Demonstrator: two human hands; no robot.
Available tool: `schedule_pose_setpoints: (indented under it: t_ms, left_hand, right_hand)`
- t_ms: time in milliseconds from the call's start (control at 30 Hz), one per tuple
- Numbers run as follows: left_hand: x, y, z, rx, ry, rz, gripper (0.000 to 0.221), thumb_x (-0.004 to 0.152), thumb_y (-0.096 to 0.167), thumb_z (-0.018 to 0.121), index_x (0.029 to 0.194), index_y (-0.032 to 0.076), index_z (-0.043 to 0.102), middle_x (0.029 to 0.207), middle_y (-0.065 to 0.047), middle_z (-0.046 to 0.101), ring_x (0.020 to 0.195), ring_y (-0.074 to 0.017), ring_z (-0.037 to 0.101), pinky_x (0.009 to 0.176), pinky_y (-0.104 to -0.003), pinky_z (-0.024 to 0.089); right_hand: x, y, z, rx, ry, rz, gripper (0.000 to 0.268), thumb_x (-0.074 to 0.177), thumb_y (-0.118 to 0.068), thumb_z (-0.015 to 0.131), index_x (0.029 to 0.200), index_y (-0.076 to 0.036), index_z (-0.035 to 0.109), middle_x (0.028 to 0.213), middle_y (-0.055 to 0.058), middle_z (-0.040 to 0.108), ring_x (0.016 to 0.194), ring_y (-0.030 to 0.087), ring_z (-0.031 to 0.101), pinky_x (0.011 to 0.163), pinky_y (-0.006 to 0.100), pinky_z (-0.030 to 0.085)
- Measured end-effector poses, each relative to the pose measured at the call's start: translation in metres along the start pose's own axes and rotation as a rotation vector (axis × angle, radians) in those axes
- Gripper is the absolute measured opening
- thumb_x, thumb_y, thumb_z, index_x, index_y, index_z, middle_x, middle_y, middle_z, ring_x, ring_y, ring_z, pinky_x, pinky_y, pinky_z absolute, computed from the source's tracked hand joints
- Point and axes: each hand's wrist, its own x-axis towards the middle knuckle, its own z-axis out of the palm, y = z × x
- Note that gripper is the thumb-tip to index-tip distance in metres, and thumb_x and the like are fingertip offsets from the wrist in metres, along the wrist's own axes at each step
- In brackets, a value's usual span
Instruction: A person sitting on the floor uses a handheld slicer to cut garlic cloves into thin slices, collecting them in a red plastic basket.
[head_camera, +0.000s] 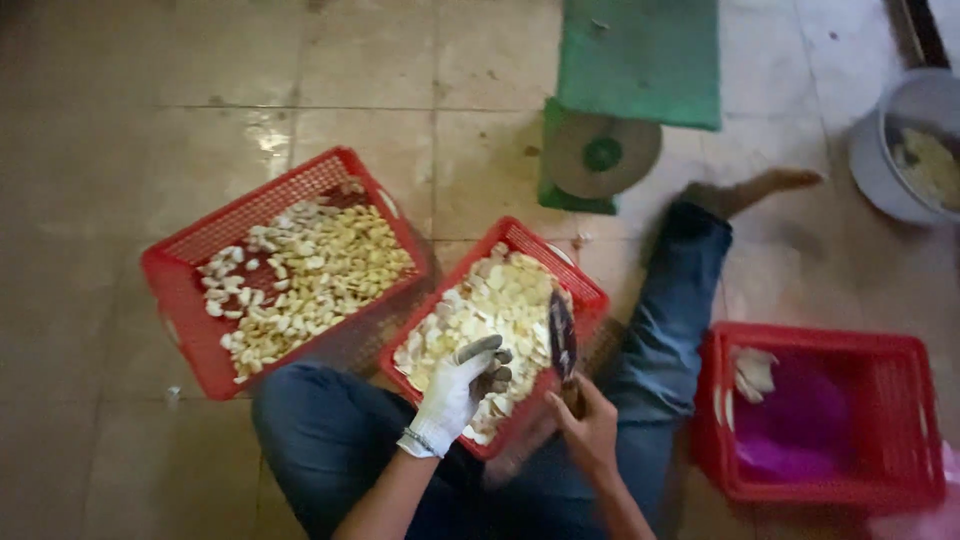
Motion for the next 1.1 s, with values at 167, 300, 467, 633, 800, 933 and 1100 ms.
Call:
schedule_pose_setpoints:
  t_ms: [167,300,467,633,800,933,1100]
  left_hand:
    - [-0.02,-0.015,0.033,0.138,-0.097,-0.102,0.042,0.093,-0.001,0.064,0.134,-0.006,0.066,0.1,-0.017,0.074,0.076,-0.0213,0.068,0.063,-0.029,0.053]
    - [-0.023,-0.024,0.044,0.278,-0.133,-0.111,0.043,0.093,-0.005,0.063,0.136,-0.008,0.065,0.103,-0.018,0.074,0.078,-0.0202,0.067,0.065,-0.027,0.054]
    - [-0.028,-0.022,0.052,0.341,-0.193,-0.161,0.042,0.095,-0.004,0.061,0.136,-0.007,0.065,0.094,-0.016,0.072,0.073,-0.0193,0.064,0.064,-0.028,0.052]
    - [-0.032,-0.027,0.049,0.41,-0.179,-0.175,0.041,0.094,0.002,0.065,0.134,-0.004,0.069,0.103,-0.014,0.075,0.079,-0.0153,0.067,0.068,-0.024,0.053]
    - [-0.026,-0.036,0.04,0.248,-0.132,-0.213,0.041,0.093,-0.001,0.065,0.133,-0.011,0.065,0.105,-0.021,0.074,0.075,-0.0216,0.066,0.067,-0.028,0.053]
    - [-0.016,-0.037,0.022,0.099,-0.08,-0.165,0.04,0.093,-0.005,0.063,0.133,-0.009,0.062,0.106,-0.023,0.073,0.075,-0.0228,0.068,0.06,-0.031,0.057]
    - [-0.02,-0.039,0.026,0.35,-0.106,-0.161,0.043,0.093,-0.002,0.065,0.135,-0.012,0.064,0.112,-0.022,0.075,0.079,-0.0233,0.068,0.063,-0.032,0.055]
  right_hand:
    - [0.005,-0.034,-0.009,0.006,0.006,-0.045,0.034,0.077,-0.001,0.075,0.112,-0.003,0.077,0.082,0.002,0.069,0.066,0.012,0.056,0.062,0.024,0.047]
    - [0.005,-0.039,-0.01,-0.085,-0.006,-0.157,0.038,0.074,-0.003,0.081,0.112,-0.004,0.075,0.09,0.001,0.082,0.067,0.011,0.066,0.064,0.023,0.053]
    - [-0.001,-0.035,-0.016,-0.044,-0.039,-0.158,0.041,0.076,0.003,0.078,0.116,-0.003,0.073,0.079,-0.002,0.071,0.055,0.008,0.043,0.052,0.022,0.039]
    - [-0.004,-0.024,-0.014,-0.098,-0.062,-0.157,0.039,0.077,0.003,0.078,0.115,-0.003,0.074,0.066,-0.003,0.057,0.053,0.008,0.043,0.048,0.023,0.037]
    - [-0.01,-0.032,-0.03,-0.161,0.111,-0.21,0.044,0.074,0.004,0.078,0.117,-0.003,0.072,0.066,-0.003,0.063,0.052,0.008,0.045,0.048,0.025,0.04]
    - [-0.021,-0.028,-0.073,-0.348,0.267,-0.22,0.034,0.082,-0.014,0.082,0.113,-0.004,0.072,0.07,-0.001,0.07,0.05,0.009,0.051,0.047,0.025,0.042]
    - [-0.034,-0.006,-0.102,-0.249,0.288,-0.116,0.025,0.084,-0.007,0.077,0.108,-0.007,0.076,0.076,-0.001,0.072,0.058,0.008,0.054,0.056,0.023,0.045]
